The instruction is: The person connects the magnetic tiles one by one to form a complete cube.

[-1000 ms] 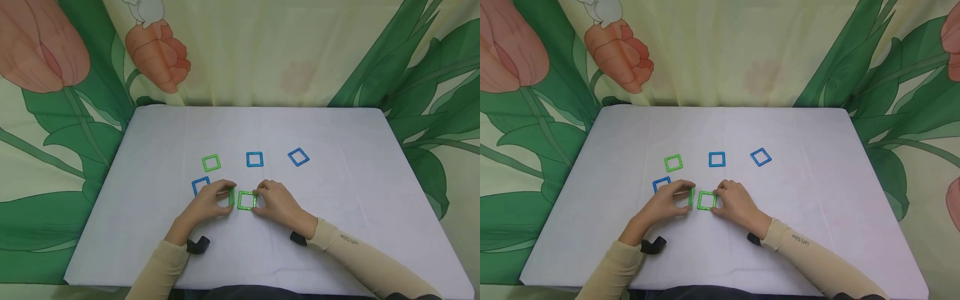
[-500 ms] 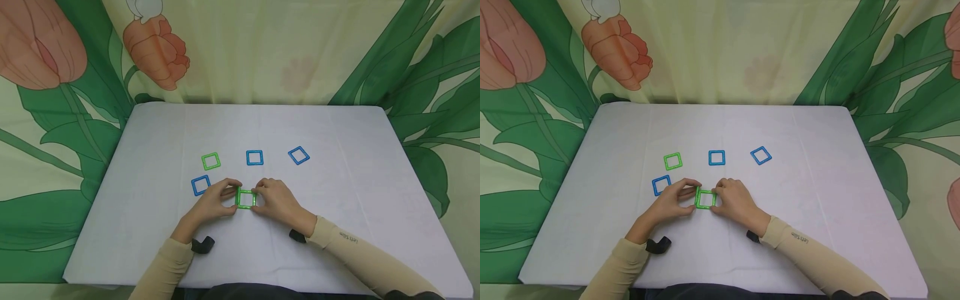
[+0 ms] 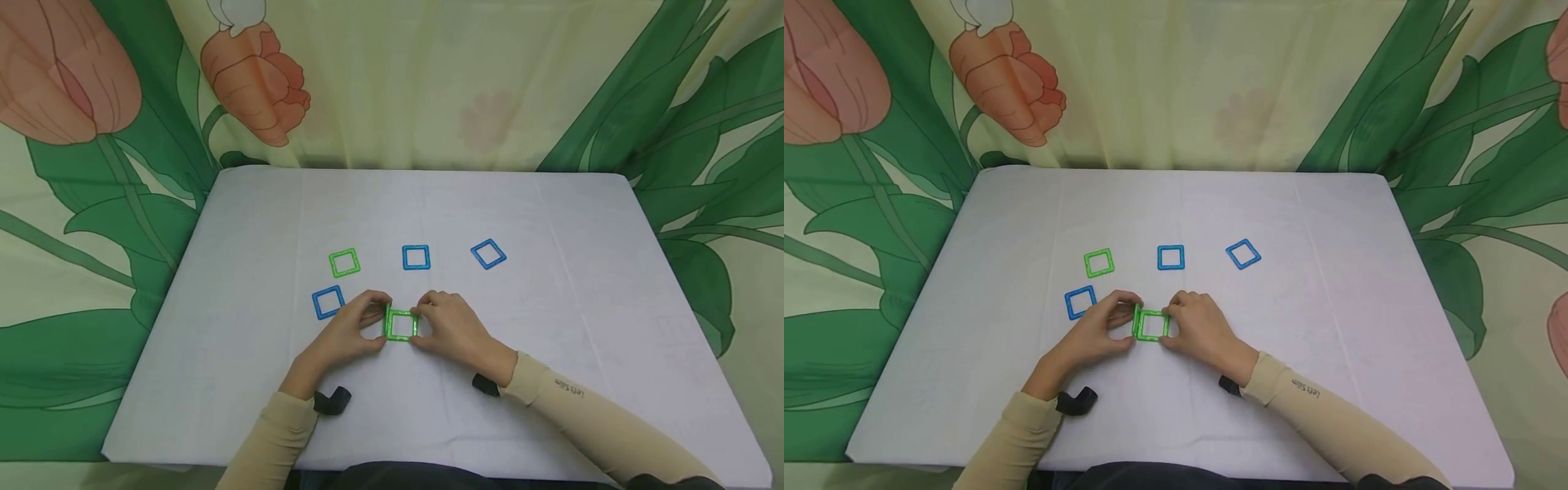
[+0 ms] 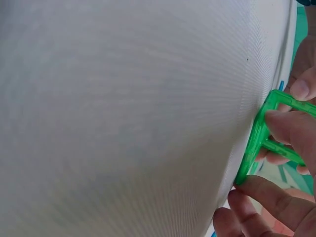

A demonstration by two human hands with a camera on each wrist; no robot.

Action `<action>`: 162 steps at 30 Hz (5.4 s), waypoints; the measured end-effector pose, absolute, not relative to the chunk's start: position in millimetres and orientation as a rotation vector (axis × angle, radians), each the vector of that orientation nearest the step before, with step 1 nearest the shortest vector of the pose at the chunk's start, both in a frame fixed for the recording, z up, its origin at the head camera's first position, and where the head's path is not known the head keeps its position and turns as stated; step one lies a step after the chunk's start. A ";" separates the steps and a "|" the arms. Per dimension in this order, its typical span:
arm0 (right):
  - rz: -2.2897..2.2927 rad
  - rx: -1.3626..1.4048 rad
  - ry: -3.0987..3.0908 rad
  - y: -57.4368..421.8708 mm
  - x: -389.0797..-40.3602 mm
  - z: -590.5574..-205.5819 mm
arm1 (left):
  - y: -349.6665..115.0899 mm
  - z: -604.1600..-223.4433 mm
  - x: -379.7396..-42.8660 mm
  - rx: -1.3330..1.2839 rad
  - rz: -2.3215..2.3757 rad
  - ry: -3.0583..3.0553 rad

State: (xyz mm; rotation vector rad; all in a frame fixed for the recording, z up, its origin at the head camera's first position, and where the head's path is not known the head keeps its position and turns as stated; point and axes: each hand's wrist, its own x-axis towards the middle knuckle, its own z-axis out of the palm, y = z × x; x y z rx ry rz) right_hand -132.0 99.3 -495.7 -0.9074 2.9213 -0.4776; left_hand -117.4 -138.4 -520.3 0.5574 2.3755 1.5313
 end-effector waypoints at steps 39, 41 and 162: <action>-0.436 -0.130 3.032 185.0 -230.8 -486.9 | -139.0 -531.6 -110.0 0.321 1.515 2.421; -0.447 -0.109 3.025 189.2 -231.0 -490.0 | -138.9 -531.5 -110.2 0.320 1.520 2.417; -0.813 -0.895 2.444 89.7 -186.0 -476.6 | -145.8 -535.1 -119.1 0.465 1.634 2.414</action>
